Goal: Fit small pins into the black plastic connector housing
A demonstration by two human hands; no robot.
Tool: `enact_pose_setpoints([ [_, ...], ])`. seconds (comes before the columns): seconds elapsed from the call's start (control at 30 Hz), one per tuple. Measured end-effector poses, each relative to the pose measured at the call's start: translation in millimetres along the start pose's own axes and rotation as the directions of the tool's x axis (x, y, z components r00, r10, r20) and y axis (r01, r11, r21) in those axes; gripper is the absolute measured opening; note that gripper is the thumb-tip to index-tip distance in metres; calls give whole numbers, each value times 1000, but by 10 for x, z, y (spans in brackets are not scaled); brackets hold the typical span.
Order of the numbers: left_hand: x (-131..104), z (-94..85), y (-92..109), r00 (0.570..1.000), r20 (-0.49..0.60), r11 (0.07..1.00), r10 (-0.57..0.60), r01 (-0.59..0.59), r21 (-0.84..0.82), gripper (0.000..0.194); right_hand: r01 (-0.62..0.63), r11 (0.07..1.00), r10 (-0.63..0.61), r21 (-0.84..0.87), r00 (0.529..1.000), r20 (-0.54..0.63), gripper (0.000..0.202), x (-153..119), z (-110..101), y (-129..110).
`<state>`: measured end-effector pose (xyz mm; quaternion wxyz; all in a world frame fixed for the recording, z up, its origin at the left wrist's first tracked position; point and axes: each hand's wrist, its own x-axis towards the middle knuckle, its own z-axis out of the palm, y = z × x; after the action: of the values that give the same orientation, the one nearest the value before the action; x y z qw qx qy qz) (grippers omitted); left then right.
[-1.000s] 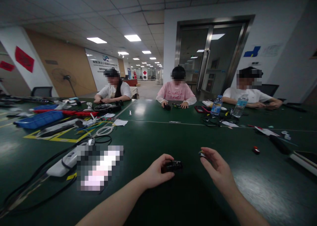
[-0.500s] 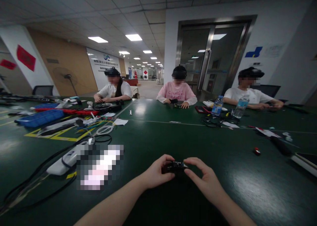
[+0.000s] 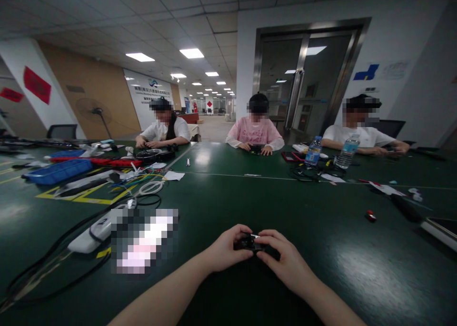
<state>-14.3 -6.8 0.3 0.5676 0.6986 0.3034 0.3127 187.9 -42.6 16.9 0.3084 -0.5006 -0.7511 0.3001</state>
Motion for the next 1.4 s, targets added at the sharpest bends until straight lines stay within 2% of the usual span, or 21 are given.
enact_pose_setpoints([
  [0.27, -1, -14, 46, 999, 22, 996, -41, 43, -79, 42, 42, 999, -42, 6, 997, -63, 34, -46, -13, 19],
  [0.53, 16, -19, -14, 999, 20, 998, -38, 39, -59, 40, 35, 999, -35, -7, 999, 0, 25, -45, -34, 5],
  [0.7, 6, -25, 34, 999, 23, 997, -34, 36, -74, 41, 63, 998, -62, 25, 996, -62, 37, -45, -35, 19],
  [0.8, -4, -25, 67, 999, 30, 996, -41, 43, -78, 41, 42, 999, -40, 32, 997, -60, 40, -38, -36, 34],
  [1.07, -9, -24, 88, 998, 27, 995, -65, 67, -68, 45, -23, 998, 26, 53, 998, -56, 38, -35, -21, 43],
  [1.27, -4, -16, 75, 999, 18, 997, -45, 46, -64, 44, -10, 999, 13, 54, 998, -54, 33, -35, -32, 13],
  [1.4, -8, -8, 88, 999, 17, 997, -44, 45, -59, 41, 54, 997, -50, 54, 996, -75, 27, -36, -26, 5],
])
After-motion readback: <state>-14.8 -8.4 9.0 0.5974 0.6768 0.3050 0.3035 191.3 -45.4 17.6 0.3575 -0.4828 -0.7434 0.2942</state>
